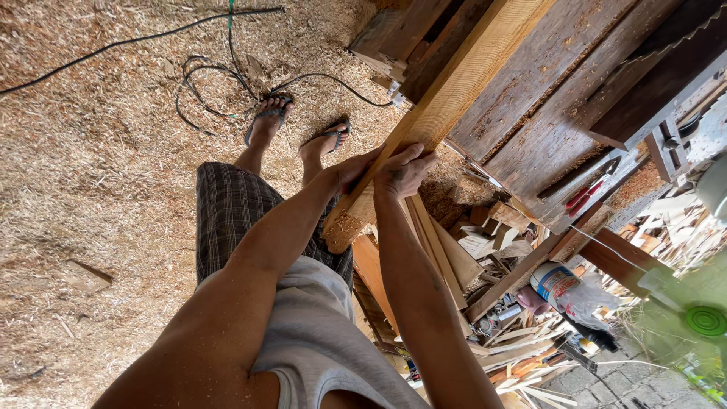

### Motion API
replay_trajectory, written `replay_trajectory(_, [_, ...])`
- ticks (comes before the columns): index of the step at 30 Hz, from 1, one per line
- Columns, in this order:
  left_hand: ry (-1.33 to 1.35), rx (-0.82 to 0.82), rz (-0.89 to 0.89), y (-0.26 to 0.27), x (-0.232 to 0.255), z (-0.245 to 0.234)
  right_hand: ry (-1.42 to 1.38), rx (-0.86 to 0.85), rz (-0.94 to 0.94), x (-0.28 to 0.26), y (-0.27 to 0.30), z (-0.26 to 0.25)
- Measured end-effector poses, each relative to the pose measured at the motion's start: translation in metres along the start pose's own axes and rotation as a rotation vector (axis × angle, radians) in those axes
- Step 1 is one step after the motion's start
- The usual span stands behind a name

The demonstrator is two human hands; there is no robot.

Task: The person picks up a wooden plank, places it on a workbench, and uses a metal ruler and a blue pen to mark measurements on the wood. The person adjusts the ruler multiple times and marks several points along the plank.

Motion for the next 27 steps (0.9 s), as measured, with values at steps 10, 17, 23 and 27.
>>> replay_trajectory(10, [-0.187,0.106,-0.105,0.033,0.022,0.006,-0.062,-0.058,0.014,0.000,0.001,0.002])
replay_trajectory(17, [-0.289,0.244,-0.132,0.090,0.087,-0.046,-0.047,-0.141,-0.023,-0.007,-0.002,0.004])
replay_trajectory(23, [-0.621,0.782,-0.050,0.210,0.159,-0.174,-0.039,-0.195,-0.082,-0.001,-0.002,0.020])
replay_trajectory(27, [-0.372,1.135,0.236,0.312,0.201,-0.227,-0.195,-0.208,-0.140,-0.005,-0.009,0.029])
Point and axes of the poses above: each hand's wrist, its own y-axis away from the middle knuckle, its own z-axis out of the palm, x = y × z, the point moved 9 cm from there along -y, towards the middle knuckle, and after that the axes turned 11 degrees about z, right-handed, at the moved point
